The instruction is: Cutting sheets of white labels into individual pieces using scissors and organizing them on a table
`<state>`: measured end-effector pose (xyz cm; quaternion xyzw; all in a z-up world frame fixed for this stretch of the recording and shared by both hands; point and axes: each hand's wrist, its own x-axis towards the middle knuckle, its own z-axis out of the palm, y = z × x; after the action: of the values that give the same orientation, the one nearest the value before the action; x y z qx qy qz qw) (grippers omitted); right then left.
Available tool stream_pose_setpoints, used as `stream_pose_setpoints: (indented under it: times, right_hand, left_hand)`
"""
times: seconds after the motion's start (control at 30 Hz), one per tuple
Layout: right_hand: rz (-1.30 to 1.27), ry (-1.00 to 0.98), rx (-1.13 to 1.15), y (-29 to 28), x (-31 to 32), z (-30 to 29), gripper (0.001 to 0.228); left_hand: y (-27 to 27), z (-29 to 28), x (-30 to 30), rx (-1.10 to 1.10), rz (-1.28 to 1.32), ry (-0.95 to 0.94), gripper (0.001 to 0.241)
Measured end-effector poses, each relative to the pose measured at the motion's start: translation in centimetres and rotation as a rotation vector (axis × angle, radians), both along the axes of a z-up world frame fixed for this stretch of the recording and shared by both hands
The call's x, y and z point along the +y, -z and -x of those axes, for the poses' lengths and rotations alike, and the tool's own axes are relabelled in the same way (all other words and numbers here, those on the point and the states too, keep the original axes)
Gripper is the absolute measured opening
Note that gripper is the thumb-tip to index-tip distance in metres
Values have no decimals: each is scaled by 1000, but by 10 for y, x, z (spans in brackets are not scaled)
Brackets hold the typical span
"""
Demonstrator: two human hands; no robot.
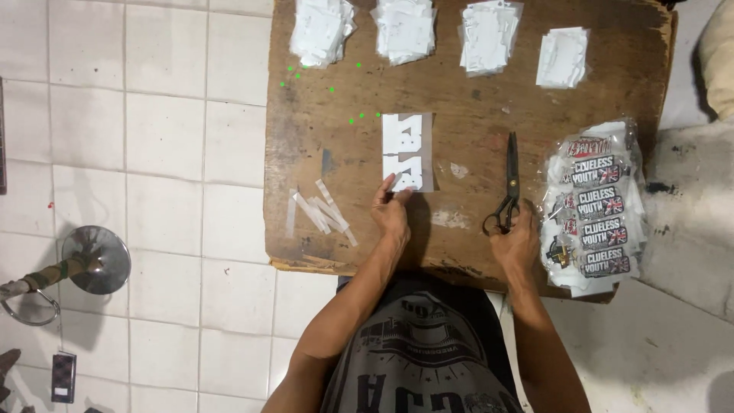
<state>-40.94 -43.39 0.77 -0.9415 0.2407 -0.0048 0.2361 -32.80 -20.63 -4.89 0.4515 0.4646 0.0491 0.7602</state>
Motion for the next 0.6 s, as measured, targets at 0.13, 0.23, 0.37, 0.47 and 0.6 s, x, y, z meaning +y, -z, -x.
stream_pose_setpoints:
  times: [0.13, 0.23, 0.37, 0.47, 0.6]
  right_hand:
    - [-349, 232, 241, 3, -7, -8, 75]
    - [-935, 390, 71, -35, 12, -8, 61]
    - [-1151, 440, 24, -31, 24, 8, 55]
    - [-1268, 468, 81, -55, 42, 29, 49]
    - [-1350, 377, 96, -86, 66, 51, 56]
  left_hand:
    - [-41, -11, 8, 39, -31, 15, 46]
    - [-13, -16, 7, 65, 26, -9, 44]
    - [-39, -21, 1, 55, 53, -13, 68]
    - [-20, -19, -8, 87, 52, 83, 46]
    - [-16, -27, -24, 115, 117, 123, 46]
